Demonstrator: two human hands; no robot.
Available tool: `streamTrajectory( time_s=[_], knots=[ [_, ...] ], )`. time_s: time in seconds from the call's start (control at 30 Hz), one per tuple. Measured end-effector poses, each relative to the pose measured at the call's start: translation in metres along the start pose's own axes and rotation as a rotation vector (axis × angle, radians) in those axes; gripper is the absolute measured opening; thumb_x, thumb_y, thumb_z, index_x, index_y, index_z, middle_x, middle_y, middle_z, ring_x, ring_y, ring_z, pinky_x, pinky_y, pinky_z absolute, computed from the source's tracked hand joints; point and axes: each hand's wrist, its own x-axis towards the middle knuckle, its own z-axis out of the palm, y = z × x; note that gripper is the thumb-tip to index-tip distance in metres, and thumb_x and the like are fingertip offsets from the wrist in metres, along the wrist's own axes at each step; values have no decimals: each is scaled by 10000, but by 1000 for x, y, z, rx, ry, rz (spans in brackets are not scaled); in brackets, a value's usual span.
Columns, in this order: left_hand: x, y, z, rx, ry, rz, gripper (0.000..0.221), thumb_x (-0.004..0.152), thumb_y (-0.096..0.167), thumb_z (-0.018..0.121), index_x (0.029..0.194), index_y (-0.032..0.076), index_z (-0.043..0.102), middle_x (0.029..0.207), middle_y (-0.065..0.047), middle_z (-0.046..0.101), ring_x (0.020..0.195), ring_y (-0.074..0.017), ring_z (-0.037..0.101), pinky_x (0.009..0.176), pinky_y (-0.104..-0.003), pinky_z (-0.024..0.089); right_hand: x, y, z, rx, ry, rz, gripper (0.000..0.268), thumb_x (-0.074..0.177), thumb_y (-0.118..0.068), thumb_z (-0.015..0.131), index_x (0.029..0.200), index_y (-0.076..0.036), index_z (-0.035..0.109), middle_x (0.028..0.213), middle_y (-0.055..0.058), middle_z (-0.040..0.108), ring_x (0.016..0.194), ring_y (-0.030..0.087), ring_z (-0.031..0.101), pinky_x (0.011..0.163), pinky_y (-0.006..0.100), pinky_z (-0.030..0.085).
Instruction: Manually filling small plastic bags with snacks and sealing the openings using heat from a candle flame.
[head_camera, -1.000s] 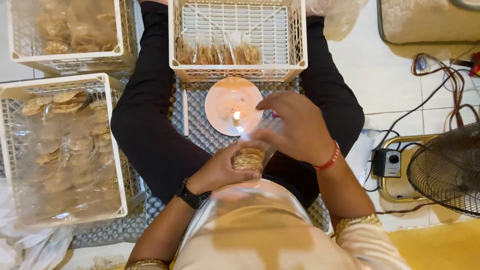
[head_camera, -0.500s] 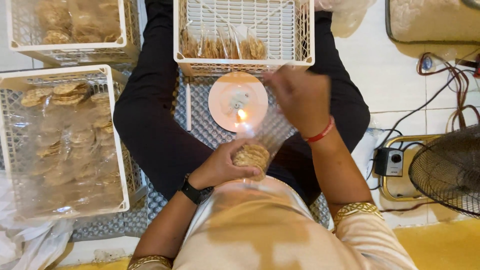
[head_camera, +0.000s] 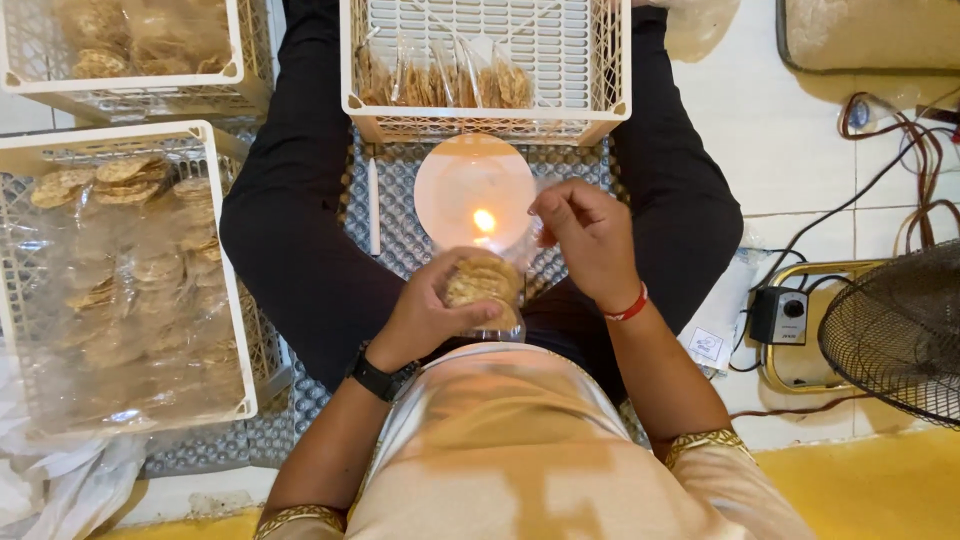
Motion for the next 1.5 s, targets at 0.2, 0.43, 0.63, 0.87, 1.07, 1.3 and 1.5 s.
streamTrajectory(
  time_s=[0.2,0.43,0.63,0.87,1.07,1.3,1.5],
  knots=[
    [1,10,-2,-38,216,104,679,729,184,929,1323,51,628,1072,-143,740,969,-158,690,852,-348,608,-32,1,5,-134,-440,-106,202,811,-289,866,872,-118,776,698,95,723,598,227,693,608,360,566],
    [-8,-1,2,-37,227,73,645,716,146,926,1292,49,654,1021,-133,749,920,-141,691,829,-317,608,-67,25,-1,-134,-443,95,168,848,-246,841,827,-107,749,599,17,746,518,149,655,547,264,511],
    [-10,-12,1,47,93,22,665,662,105,954,1272,71,689,1031,-150,760,935,-179,698,824,-367,615,-44,35,-18,103,-408,212,706,790,-505,829,1320,-76,647,1186,141,742,1042,219,656,976,444,522],
    [-12,-19,5,94,-47,59,645,719,241,941,1308,134,700,1071,-139,787,947,-175,716,824,-380,603,-34,-1,13,259,20,14,331,888,-199,827,1080,50,722,842,138,731,762,151,698,690,265,583],
    [-7,22,10,143,158,297,402,915,338,745,1227,83,749,971,-120,787,870,-171,684,767,-352,591,-39,-22,14,159,59,-39,150,885,-106,829,965,11,780,742,110,708,650,98,634,599,230,552],
    [-6,34,16,231,391,513,143,926,85,763,1056,41,805,763,-120,765,763,-196,747,658,-332,610,-42,-26,4,171,71,-66,125,902,-44,792,996,32,759,777,122,743,672,90,665,582,242,584],
    [-14,53,29,261,474,500,133,974,116,709,991,9,786,765,-139,757,710,-208,756,605,-308,599,-49,-23,7,335,40,-18,108,962,-19,688,1025,69,694,835,210,760,596,213,749,517,313,635]
  ],
)
